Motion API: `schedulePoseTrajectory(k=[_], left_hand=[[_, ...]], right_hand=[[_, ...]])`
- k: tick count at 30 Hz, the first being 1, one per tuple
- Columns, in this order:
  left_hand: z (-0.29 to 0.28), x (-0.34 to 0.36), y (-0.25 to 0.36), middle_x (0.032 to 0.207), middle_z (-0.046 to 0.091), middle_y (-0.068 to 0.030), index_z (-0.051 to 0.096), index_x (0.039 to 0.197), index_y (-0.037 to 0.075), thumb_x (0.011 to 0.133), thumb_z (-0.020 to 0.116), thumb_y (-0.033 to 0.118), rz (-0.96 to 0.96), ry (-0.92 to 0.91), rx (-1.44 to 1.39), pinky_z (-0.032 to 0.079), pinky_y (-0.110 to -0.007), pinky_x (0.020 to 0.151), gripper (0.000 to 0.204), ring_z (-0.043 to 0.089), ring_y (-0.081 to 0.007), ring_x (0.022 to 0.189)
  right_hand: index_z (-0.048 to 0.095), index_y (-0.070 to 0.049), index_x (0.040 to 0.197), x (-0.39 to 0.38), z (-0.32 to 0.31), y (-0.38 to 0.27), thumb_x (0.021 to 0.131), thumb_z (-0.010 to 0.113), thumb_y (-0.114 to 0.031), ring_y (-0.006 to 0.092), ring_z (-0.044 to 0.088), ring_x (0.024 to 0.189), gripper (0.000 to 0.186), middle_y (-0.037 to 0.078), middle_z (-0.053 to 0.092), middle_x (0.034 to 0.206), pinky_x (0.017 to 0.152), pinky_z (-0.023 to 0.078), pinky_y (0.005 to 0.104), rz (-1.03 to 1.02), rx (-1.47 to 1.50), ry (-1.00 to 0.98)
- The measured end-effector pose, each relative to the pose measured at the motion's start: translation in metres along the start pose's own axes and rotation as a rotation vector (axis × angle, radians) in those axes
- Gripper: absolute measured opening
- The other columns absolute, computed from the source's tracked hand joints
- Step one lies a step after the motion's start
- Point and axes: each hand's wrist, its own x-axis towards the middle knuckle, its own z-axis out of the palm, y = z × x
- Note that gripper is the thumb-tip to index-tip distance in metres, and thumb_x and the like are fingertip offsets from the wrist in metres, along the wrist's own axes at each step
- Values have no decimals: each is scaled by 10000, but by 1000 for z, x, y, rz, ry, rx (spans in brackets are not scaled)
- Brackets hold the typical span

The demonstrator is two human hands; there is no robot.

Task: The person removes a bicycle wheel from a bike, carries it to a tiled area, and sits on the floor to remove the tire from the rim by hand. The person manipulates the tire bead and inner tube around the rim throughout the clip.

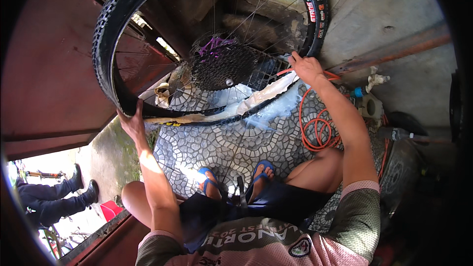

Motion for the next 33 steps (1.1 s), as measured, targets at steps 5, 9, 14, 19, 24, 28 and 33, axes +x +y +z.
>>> schedulePoseTrajectory(k=[5, 9, 14, 19, 24, 28, 33], left_hand=[[1, 23, 7, 1296, 676, -257, 614, 1371, -14, 704, 920, 472, 41, -24, -131, 462, -438, 1049, 880, 639, -379, 1203], [1, 1, 33, 1145, 718, -201, 658, 1263, 26, 689, 895, 372, 34, 139, -198, 484, -448, 959, 710, 663, -362, 1049], [-19, -13, 84, 1021, 731, -153, 666, 1185, 22, 709, 879, 293, 134, 302, -215, 511, -420, 865, 588, 673, -297, 906], [-54, 6, 132, 1013, 735, -145, 668, 1153, 11, 735, 927, 273, 428, 360, -244, 529, -406, 852, 557, 679, -264, 878], [-86, 24, 224, 1085, 757, -135, 669, 1195, 53, 730, 953, 294, 558, 306, -129, 556, -396, 893, 595, 725, -246, 971], [-85, 35, 289, 967, 761, -146, 653, 1140, 92, 693, 943, 344, 622, 196, -40, 567, -424, 807, 590, 744, -317, 881], [-71, 38, 335, 1017, 761, -85, 664, 1156, 168, 749, 885, 375, 767, 242, 121, 558, -465, 768, 507, 732, -369, 936]], right_hand=[[664, -162, 1236, -8, 2, 9, 950, 570, -115, 287, 752, 850, 305, 116, 575, 1328, 730, 605, 420, -106, -19, 24], [672, -219, 1276, -11, 4, 4, 913, 617, -90, 296, 751, 865, 389, 86, 439, 1534, 708, 634, 415, 41, -39, 12], [634, -278, 1375, -6, 31, -12, 936, 600, -106, 275, 755, 862, 472, 71, 420, 1567, 698, 636, 410, 139, -102, 17], [626, -307, 1394, -2, 62, -54, 956, 553, -129, 296, 774, 824, 479, 200, 445, 1562, 670, 630, 403, 75, -16, -33], [569, -313, 1461, 4, 93, -121, 968, 493, -120, 334, 785, 822, 535, 275, 457, 1557, 663, 632, 433, 119, 228, -34], [546, -332, 1496, 31, 76, -154, 990, 469, -144, 267, 777, 923, 546, 182, 441, 1612, 769, 611, 383, 105, 299, -189], [564, -283, 1470, 42, 71, -177, 998, 467, -99, 327, 755, 1007, 516, 212, 501, 1521, 889, 586, 443, 86, 454, -187]])
